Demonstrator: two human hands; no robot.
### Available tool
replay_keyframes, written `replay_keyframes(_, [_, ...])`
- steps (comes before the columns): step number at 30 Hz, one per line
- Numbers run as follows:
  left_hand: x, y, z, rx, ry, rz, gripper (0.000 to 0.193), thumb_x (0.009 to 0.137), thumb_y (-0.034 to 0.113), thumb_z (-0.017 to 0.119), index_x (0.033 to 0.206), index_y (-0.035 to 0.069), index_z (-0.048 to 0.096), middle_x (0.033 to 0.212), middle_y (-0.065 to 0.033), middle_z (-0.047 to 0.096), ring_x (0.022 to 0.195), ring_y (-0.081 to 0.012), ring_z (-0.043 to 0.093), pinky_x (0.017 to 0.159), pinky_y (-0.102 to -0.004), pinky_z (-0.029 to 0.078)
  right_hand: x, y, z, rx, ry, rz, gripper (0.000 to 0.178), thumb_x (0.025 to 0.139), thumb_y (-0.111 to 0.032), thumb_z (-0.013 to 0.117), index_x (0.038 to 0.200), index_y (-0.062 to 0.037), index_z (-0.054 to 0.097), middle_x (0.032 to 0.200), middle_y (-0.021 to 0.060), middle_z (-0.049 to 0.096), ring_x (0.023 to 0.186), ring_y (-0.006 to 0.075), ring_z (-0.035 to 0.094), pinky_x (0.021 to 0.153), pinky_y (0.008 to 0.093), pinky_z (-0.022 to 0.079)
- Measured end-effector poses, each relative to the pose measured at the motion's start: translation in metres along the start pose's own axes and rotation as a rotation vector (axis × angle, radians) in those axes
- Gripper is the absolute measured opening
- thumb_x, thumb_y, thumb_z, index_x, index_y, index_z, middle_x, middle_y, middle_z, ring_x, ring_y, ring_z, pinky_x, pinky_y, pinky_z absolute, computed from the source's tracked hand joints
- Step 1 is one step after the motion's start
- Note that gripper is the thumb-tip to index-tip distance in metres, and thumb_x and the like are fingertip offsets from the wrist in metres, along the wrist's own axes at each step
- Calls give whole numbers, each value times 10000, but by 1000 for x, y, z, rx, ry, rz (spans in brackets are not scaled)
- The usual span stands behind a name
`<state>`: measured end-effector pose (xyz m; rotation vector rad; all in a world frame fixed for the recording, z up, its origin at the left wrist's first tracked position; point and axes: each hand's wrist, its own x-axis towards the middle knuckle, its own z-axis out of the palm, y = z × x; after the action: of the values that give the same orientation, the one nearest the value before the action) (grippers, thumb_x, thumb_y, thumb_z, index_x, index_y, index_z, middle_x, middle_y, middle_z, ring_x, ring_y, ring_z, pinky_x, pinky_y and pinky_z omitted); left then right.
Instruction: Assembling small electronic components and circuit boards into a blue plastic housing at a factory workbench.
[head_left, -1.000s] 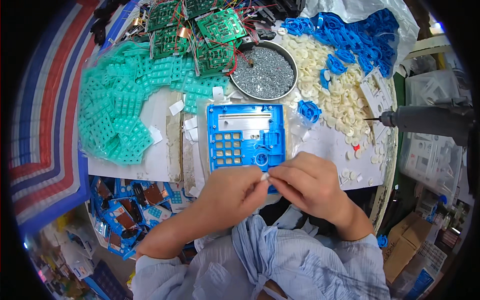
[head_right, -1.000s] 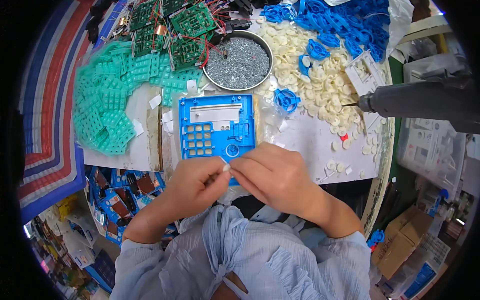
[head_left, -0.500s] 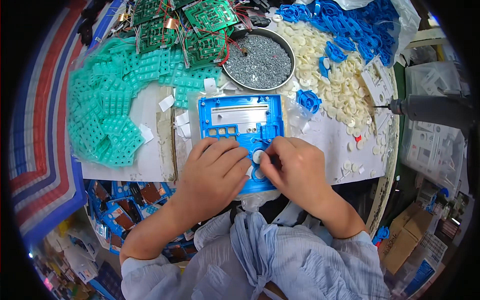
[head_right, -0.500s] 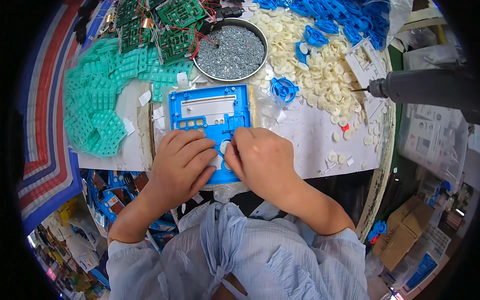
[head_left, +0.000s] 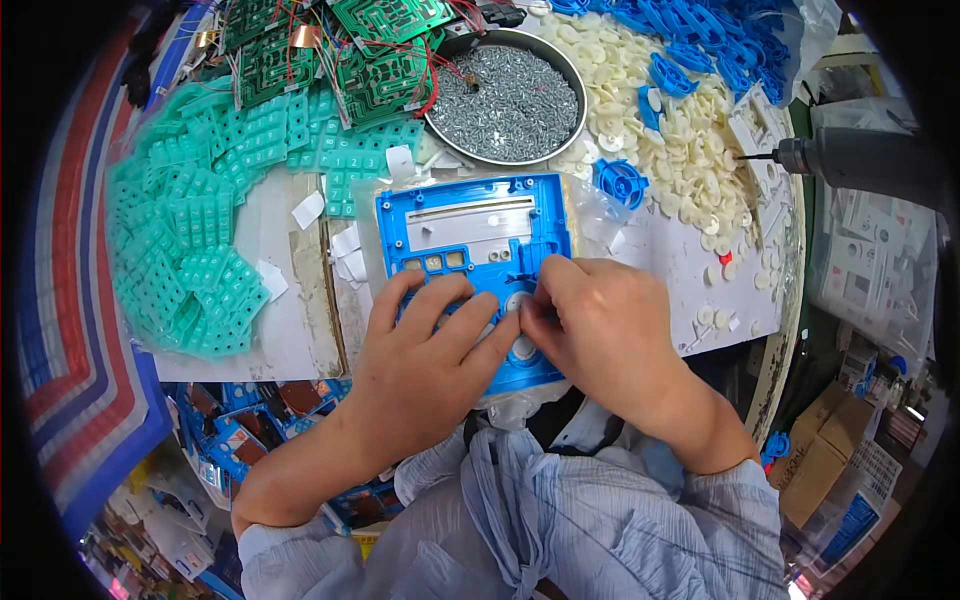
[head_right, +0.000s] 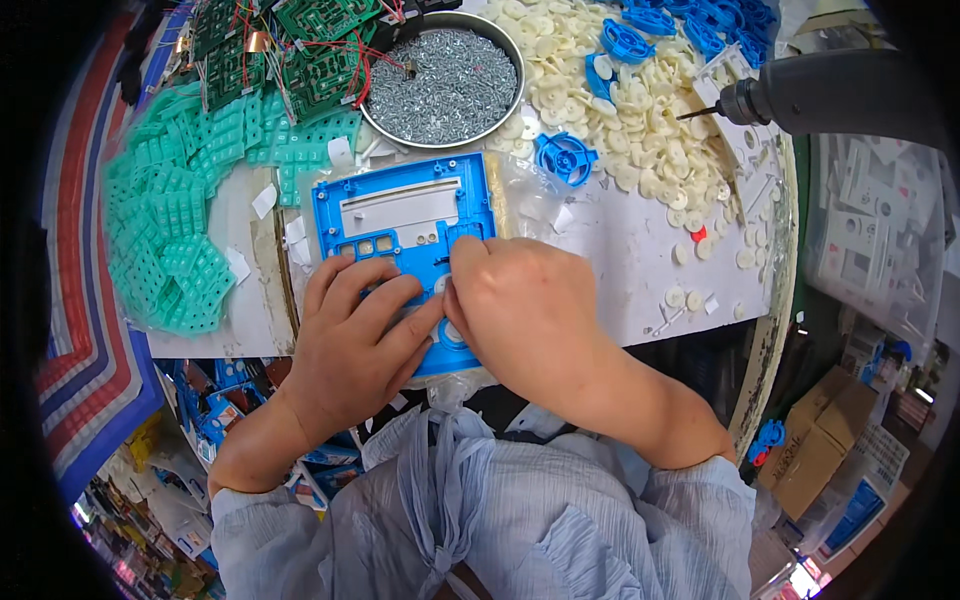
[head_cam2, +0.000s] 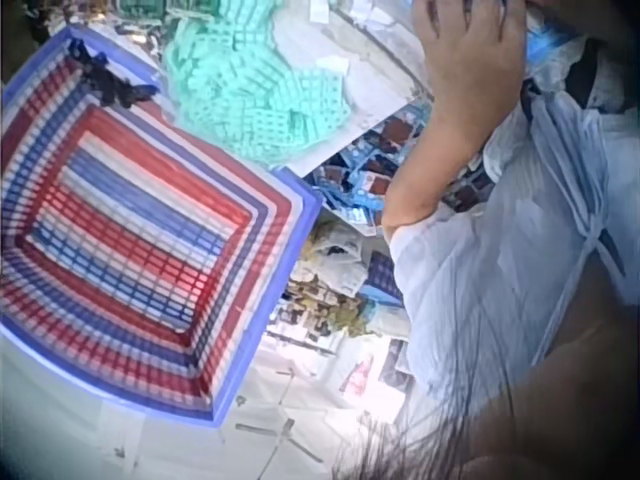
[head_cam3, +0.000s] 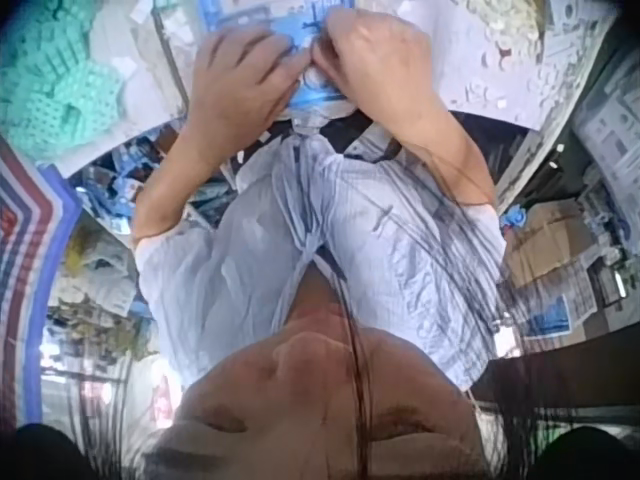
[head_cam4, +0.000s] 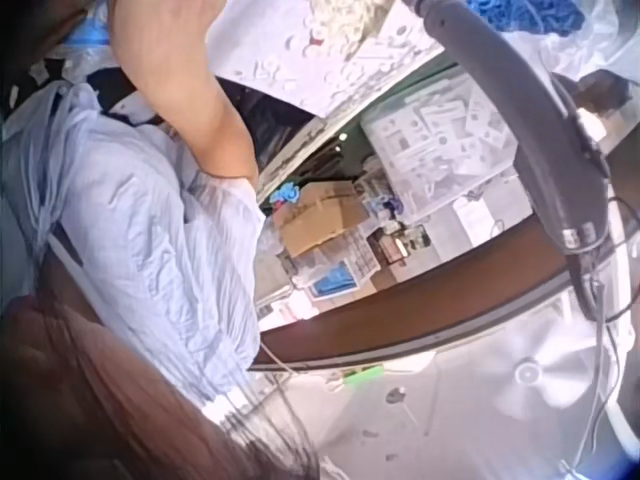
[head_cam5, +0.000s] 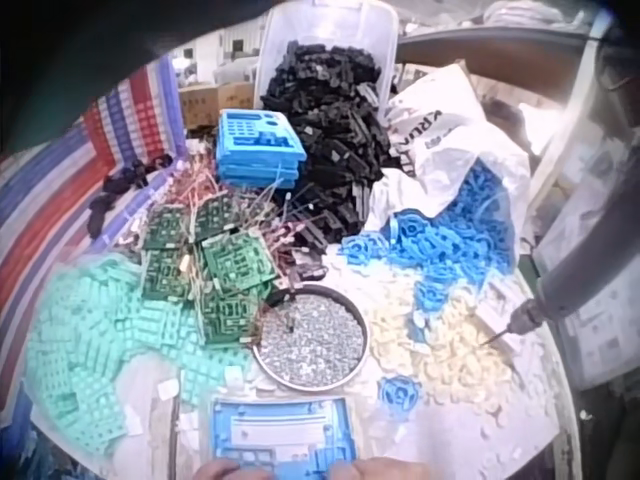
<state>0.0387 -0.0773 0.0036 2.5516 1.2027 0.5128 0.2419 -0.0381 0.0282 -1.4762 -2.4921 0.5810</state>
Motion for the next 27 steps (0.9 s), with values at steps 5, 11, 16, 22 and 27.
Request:
replay_keyframes(5, [0,0,0,27,1,71,334,817,172,700,1137,78,701,1208,-46,631,1158,-253,567,1092,-560,348,15,9,-9,40,-103,-37,177,797,-155,737,794,-51,594,702,129,658,677,326,677,572,442,516])
replay_keyframes(11, [4,4,-5,85,-67,91,332,807,170,690,1118,57,699,1223,-41,632,1189,-232,565,1138,-589,297,18,27,-44,451,-28,13,123,816,-115,747,849,-59,643,684,73,626,614,233,642,546,348,474])
replay_keyframes(16, [16,2,-11,79,-103,132,362,768,180,728,1110,64,698,1192,-31,629,1180,-233,568,1126,-581,324,-33,86,-128,566,700,-372,116,919,-79,645,956,29,622,806,73,591,632,138,513,583,262,394])
replay_keyframes(22, [23,-5,-13,47,-106,177,392,727,153,754,1109,81,701,1172,-22,620,1145,-227,579,1083,-560,400,-26,115,-147,495,1117,-344,150,976,-109,695,945,-18,580,667,-36,463,464,38,349,419,194,237])
replay_keyframes(27, [25,-7,-17,87,-151,214,398,729,139,741,1124,103,716,1171,-8,616,1142,-215,581,1095,-566,392,-25,116,-146,553,1140,-361,194,978,-158,695,1018,-9,577,783,22,531,574,71,483,484,184,354])
